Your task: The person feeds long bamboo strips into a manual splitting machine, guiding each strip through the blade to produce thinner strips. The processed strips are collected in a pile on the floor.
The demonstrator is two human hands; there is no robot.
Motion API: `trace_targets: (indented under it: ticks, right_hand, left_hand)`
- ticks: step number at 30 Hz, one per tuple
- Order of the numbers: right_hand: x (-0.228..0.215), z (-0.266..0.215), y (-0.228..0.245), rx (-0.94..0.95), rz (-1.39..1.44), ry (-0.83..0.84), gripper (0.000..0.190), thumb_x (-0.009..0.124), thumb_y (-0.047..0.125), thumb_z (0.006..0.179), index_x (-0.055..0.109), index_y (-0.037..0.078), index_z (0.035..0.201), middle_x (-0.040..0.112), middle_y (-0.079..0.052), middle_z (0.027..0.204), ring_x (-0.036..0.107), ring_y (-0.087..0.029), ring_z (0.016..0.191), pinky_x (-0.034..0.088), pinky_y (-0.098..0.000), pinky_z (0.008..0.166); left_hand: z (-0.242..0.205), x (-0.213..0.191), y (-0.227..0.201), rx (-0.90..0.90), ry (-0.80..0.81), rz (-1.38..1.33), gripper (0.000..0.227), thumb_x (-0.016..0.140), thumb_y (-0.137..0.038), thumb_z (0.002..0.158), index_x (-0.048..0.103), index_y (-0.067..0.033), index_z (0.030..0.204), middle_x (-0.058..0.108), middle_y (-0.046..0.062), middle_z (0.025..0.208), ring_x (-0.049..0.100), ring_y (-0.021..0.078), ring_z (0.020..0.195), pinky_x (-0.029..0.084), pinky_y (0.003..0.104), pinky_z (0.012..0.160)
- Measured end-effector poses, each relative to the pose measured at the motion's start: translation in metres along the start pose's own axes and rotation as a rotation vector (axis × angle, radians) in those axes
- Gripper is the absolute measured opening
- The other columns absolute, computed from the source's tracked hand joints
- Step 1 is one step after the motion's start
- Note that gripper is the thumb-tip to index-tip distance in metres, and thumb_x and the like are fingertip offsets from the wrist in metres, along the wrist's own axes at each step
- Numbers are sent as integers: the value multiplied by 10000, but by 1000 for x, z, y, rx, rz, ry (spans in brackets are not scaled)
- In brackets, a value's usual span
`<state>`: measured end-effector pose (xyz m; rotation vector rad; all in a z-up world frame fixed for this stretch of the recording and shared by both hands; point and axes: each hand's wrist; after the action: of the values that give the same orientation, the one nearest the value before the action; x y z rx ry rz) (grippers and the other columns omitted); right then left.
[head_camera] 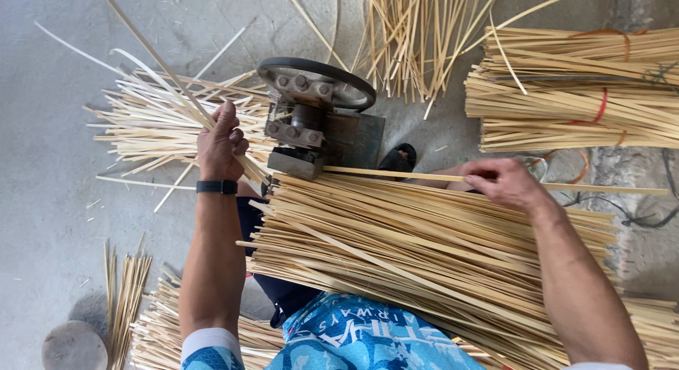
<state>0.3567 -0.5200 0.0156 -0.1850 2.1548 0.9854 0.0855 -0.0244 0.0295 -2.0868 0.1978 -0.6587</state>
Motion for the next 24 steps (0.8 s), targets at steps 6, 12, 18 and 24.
trace_targets:
  ticks: [6,12,18,24]
  right_hand:
    - [-3,-8,9,-17,131,-232,218,812,264,866,813,222,1080,699,3,864,641,-109,765,557,-281,694]
    - [30,18,46,-45,-115,-222,254,805,389,862,827,270,1085,691,21,808,636,-135,698,553,-290,635]
    - [28,26,74,-102,22,-163,317,776,420,869,794,241,1130,790,-13,1084,752,-159,914,598,-315,761]
    - [20,24,72,114,-166,55,408,781,449,837,773,259,1198,795,-23,1035,752,-193,917,597,-365,838]
  left_hand:
    - [0,-2,2,1,-43,-2,347,833,-282,884,666,-68,1099,535,-34,789,448,28,555,342,174,415]
    - [2,5,10,-16,-55,27,420,839,-299,869,677,-45,1161,527,-42,794,451,23,557,343,173,421]
    - [8,3,17,-24,-20,67,390,825,-312,886,645,-49,1111,630,-15,871,465,34,566,351,179,427]
    - [17,5,24,-36,15,24,314,721,-308,980,649,-34,1114,732,78,954,468,48,569,362,192,428]
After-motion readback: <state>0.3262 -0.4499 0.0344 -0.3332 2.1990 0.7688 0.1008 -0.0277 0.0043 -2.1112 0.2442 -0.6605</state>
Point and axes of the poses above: each hand's wrist, its own z-axis towards the middle knuckle, its own x-axis out of the palm, y = z × x
